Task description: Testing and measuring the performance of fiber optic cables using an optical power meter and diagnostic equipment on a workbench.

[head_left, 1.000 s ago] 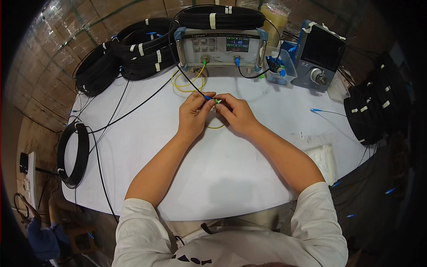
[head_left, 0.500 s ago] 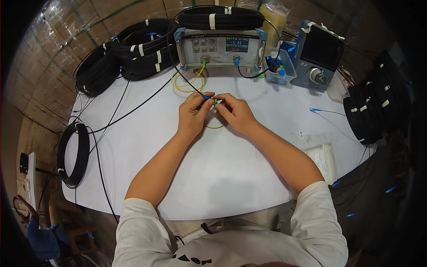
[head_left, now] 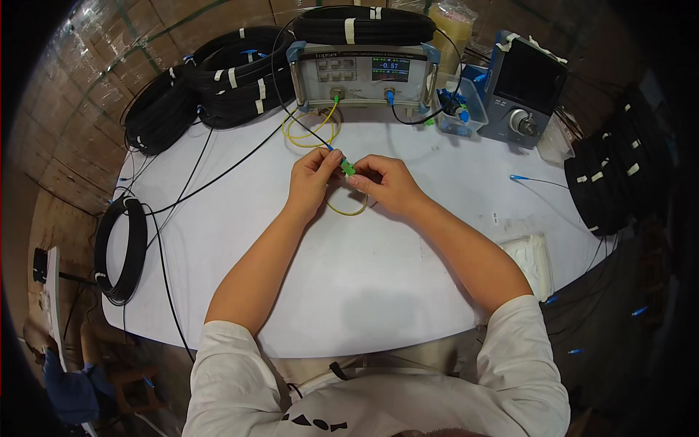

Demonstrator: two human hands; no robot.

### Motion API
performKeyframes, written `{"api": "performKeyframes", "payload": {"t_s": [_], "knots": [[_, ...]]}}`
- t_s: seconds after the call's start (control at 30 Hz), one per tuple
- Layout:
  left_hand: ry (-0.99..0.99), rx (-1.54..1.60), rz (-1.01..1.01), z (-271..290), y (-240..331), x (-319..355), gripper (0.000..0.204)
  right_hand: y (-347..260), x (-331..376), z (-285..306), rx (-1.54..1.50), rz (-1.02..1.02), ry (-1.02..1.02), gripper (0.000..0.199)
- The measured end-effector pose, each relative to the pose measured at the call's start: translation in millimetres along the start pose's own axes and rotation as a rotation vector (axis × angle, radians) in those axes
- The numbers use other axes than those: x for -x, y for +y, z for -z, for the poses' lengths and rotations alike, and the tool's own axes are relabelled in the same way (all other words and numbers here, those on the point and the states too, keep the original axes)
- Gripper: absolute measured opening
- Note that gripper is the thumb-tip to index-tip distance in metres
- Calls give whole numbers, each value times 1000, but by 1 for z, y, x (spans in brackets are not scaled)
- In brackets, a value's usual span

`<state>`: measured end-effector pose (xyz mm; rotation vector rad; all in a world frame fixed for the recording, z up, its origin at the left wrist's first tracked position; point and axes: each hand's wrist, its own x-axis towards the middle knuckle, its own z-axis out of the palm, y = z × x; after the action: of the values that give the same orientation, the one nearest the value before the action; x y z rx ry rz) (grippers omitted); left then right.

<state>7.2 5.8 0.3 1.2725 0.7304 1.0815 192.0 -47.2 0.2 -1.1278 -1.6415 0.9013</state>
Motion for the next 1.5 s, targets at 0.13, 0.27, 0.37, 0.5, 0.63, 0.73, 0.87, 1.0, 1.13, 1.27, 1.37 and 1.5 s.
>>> {"api": "performKeyframes", "payload": {"t_s": [0.13,0.27,0.37,0.5,0.63,0.73,0.87,1.0,1.13,1.27,1.37,1.5], "knots": [[-35,-4,14,1,1,0,26,0,1,0,-27,20,1,22],[-62,36,50,3,1,0,25,-3,1,0,24,42,-2,22],[-67,49,62,3,0,-1,25,-1,0,1,67,70,3,22],[-75,71,60,4,-1,-3,25,1,0,0,68,98,10,21],[-80,78,70,5,-1,-4,25,1,-1,1,83,97,10,21],[-84,99,59,4,-1,-4,25,1,-1,1,73,93,6,21],[-81,79,64,6,-2,-5,26,3,-1,0,72,114,13,21],[-70,64,73,7,-3,-3,26,-1,1,0,122,131,15,21],[-66,117,83,5,-2,-3,27,0,1,0,88,108,24,20],[-70,108,65,6,-1,-3,27,1,0,0,96,106,24,20],[-64,83,58,6,-1,-4,30,1,0,1,89,92,21,20],[-40,80,77,9,-1,-4,35,0,-1,0,100,114,19,21]]}}
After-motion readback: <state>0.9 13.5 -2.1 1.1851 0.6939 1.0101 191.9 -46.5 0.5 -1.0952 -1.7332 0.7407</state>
